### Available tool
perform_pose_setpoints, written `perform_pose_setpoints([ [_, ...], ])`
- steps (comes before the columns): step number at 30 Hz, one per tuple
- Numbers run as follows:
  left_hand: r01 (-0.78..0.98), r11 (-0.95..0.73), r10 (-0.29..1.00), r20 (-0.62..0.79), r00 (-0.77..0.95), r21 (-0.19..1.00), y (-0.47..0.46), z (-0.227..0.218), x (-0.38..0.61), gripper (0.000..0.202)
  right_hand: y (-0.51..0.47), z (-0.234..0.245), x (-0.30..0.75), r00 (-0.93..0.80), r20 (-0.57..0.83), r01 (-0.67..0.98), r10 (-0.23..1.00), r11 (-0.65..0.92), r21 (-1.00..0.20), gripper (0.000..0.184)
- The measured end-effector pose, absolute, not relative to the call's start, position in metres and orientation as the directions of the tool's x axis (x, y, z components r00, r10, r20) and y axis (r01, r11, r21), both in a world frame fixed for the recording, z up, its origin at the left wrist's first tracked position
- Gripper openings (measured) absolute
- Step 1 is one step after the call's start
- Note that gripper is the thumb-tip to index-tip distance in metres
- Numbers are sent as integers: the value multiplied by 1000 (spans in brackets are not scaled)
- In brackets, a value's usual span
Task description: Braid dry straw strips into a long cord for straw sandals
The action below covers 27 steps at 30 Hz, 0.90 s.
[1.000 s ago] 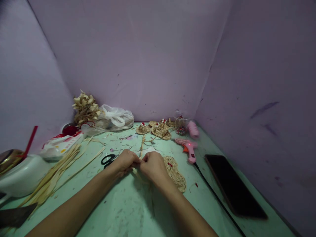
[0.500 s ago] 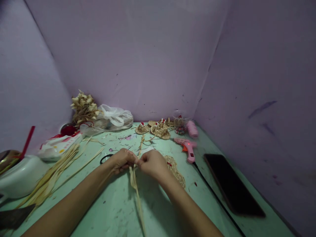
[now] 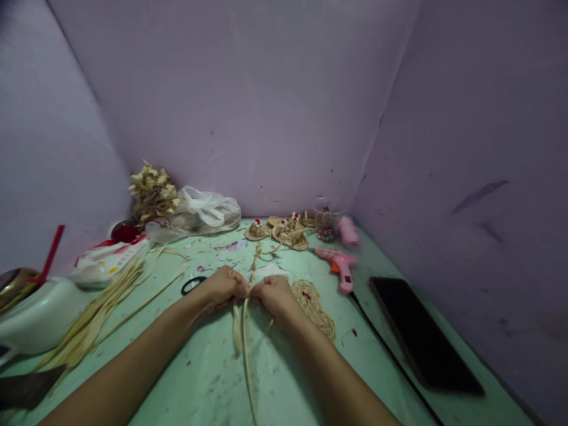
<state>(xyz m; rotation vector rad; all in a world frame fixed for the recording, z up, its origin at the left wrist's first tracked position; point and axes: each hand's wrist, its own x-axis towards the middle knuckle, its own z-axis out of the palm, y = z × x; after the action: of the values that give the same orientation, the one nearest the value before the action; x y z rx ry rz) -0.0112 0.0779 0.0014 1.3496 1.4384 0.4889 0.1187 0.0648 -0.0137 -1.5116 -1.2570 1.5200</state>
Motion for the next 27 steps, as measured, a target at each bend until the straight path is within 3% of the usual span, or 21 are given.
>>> perform_pose_setpoints([
  [8, 732, 85, 955, -266, 134, 676, 72, 7, -8, 8, 63, -15, 119, -162, -345, 126, 925, -327, -936, 9],
  [12, 823, 3, 990, -119, 79, 568, 51, 7, 11, 4, 63, -15, 121, -167, -356, 48, 919, -353, -934, 6],
  [16, 815, -69, 995, -17, 95, 575, 31, 7, 27, 10, 63, -14, 123, -173, -388, 12, 905, -392, -920, 5],
  [18, 820, -81, 990, -49, 132, 567, 31, 12, 25, 9, 63, -14, 124, -188, -384, 18, 904, -387, -922, 7],
  [20, 821, -50, 971, -166, 174, 568, 38, 21, 16, 3, 64, -13, 126, -228, -375, 20, 899, -381, -924, 7],
  [22, 784, 72, 929, -329, 173, 616, 50, 30, 3, 13, 65, -14, 128, -288, -372, 14, 882, -385, -923, 5],
  [25, 551, 306, 928, -374, 11, 776, 67, 34, -11, 12, 65, -14, 130, -345, -372, 10, 862, -393, -920, 4],
  [27, 367, 399, 886, -457, 80, 840, 73, 28, -13, 12, 66, -15, 131, -357, -374, 4, 856, -400, -917, 4],
])
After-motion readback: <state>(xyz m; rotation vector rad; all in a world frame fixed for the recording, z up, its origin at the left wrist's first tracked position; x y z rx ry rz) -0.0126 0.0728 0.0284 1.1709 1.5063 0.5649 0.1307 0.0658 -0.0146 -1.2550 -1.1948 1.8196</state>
